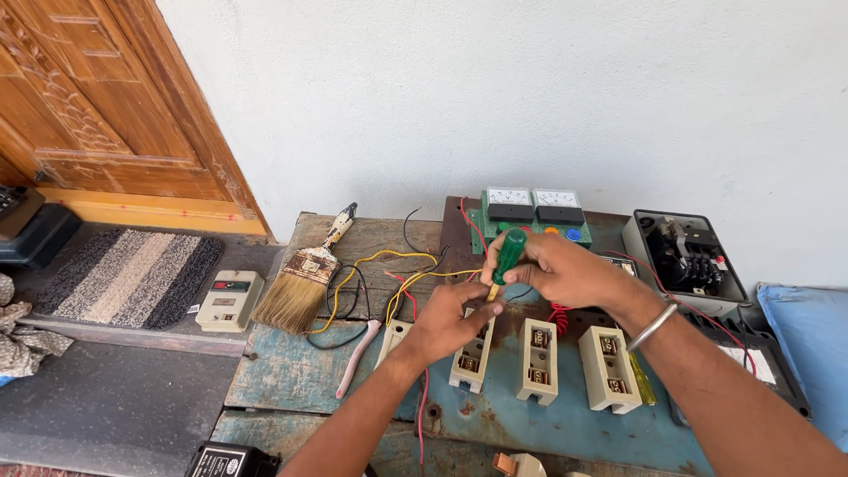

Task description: The person works on electrical components by arranging fuse holders on a board, testing and tightening terminals with a screwdriver, and twisting wires together by hand.

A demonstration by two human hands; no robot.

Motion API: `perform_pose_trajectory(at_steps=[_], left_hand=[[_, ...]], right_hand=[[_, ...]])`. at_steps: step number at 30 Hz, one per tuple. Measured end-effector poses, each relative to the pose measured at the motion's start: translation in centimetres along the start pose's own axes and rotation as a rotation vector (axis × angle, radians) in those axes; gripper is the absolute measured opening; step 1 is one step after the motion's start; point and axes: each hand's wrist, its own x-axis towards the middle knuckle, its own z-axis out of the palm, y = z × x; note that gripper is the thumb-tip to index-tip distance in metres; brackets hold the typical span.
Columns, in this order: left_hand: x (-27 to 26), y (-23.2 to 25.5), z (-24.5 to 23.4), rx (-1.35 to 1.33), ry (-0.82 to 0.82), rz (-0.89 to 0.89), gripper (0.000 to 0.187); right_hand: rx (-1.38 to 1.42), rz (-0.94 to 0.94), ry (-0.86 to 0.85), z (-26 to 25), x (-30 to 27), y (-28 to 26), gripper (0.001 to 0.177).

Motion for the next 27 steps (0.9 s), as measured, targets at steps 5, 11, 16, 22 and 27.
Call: perform_pose_trajectory(at_steps=[5, 11, 16, 22, 27], left_hand=[[0.9, -0.1, 0.8, -0.114, 0.206, -0.029, 0.018], [1.4, 1.5, 0.8, -0.048, 0.243, -0.11, 0.04], [1.3, 0.8, 0.0, -0.145, 0.097, -0.084, 0.033], [1.5, -2.2, 0.2, -0.352, 0.041, -0.006, 0.023], [1.4, -1.4, 0.1, -0.311, 0.183, -0.076, 0.024]], right_hand=[[-0.196, 0.085, 0.187, 0.6, 0.7, 0.1, 0.056], [-0.357, 0.326, 0.445, 2.9, 1.3, -1.7, 0.043], [-0.182, 0.133, 0.358, 2.0, 1.5, -1.6, 0.033], [0.354, 0.075, 0.241, 1.6, 1.2, 1.7, 0.052], [-0.041, 0.195, 0.2, 2.7, 0.3, 6.7, 0.033]])
